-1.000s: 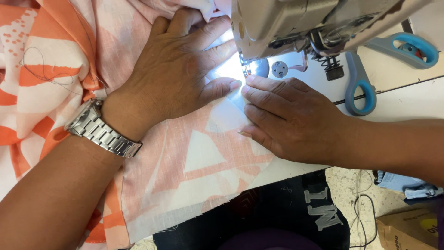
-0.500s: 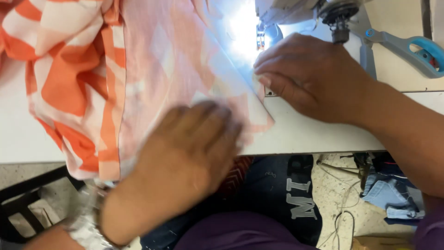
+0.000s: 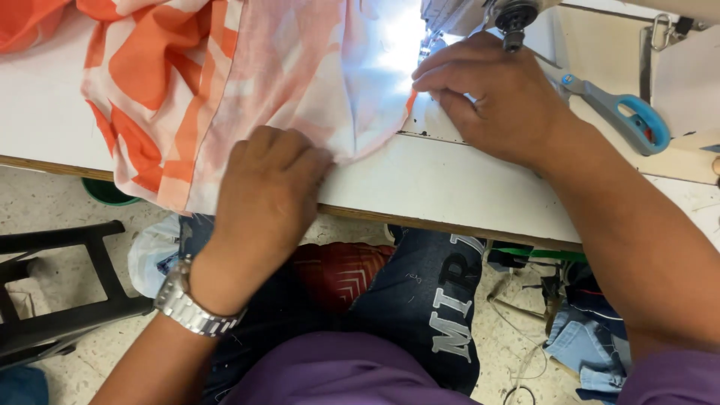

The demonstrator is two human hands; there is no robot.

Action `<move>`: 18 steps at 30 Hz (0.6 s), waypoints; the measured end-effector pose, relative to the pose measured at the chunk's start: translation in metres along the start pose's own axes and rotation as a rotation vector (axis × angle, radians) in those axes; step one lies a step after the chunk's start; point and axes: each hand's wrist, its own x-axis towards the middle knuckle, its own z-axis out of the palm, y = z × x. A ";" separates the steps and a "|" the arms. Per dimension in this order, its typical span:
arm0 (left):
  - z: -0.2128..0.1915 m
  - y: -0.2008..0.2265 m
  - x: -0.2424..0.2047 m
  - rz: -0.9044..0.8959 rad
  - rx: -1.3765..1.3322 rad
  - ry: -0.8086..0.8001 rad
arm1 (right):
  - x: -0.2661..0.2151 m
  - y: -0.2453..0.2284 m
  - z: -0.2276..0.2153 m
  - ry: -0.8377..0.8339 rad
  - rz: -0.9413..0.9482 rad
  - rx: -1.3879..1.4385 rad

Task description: Sewing fabric using an industrial sewing machine and trimming threads with scissors

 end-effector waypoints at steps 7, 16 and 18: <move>-0.014 -0.010 -0.022 -0.136 0.025 0.010 | 0.000 0.003 0.018 -0.026 -0.052 0.047; -0.026 0.047 0.004 -0.148 0.063 0.085 | 0.000 0.008 0.022 -0.052 0.001 0.095; -0.012 0.057 0.015 -0.135 0.020 0.095 | 0.001 0.006 0.020 -0.049 -0.022 0.100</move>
